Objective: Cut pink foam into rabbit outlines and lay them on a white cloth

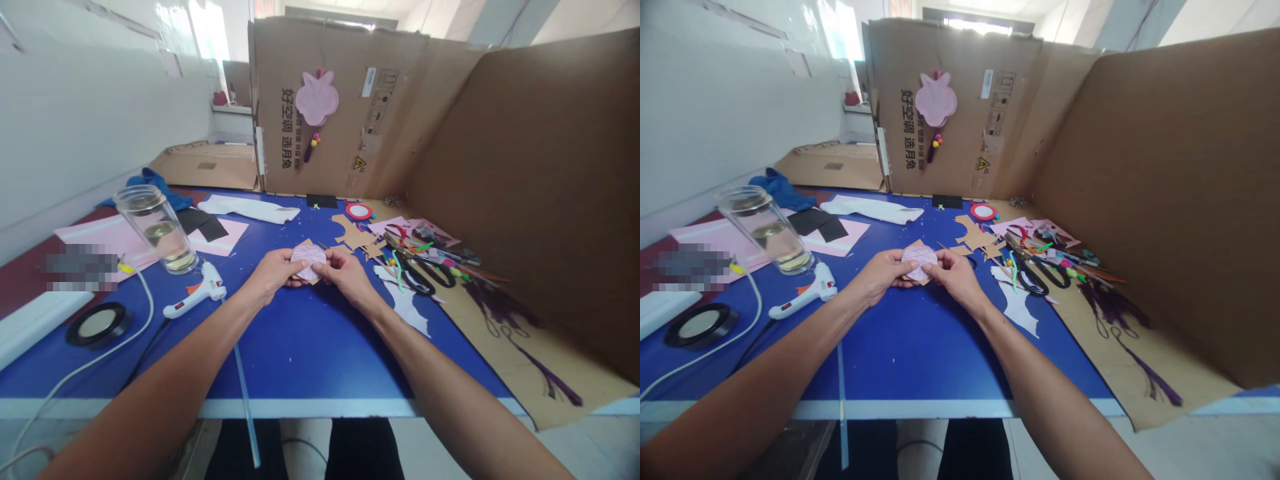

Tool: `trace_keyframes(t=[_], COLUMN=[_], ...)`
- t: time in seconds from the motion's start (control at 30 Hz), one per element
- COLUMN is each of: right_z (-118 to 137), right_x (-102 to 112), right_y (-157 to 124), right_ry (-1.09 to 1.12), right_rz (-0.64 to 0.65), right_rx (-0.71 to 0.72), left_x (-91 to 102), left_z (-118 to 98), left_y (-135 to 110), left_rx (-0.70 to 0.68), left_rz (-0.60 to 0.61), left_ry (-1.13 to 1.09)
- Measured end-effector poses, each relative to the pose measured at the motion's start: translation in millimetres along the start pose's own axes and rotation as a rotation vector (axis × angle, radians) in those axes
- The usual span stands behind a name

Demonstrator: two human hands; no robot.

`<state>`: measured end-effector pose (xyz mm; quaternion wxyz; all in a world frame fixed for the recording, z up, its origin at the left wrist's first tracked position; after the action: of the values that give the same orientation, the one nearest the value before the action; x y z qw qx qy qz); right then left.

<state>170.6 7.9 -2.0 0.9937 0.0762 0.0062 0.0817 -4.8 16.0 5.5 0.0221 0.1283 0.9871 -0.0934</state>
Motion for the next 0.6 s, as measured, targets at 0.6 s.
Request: trace_keyframes(t=[0.6], right_z=[31], right_x=[84], right_y=[-2], right_ry=[-0.666], right_rz=[-0.409], right_rx=[0.105], left_x=[25.5], left_z=[-9], left_y=[7], left_rx=[-0.02], left_rz=[-0.183], left_ry=[-0.104])
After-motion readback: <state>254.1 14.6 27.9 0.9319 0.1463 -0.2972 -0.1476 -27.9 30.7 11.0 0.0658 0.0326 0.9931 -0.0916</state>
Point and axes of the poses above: each hand's wrist, its own y-axis towards the middle knuckle, its own x-axis out of the back of the hand, z = x × y, the point moved 5 cm from there along y, towards the middle knuckle, and after that the axes turned 1 degree about y, right-handed, at the moved point
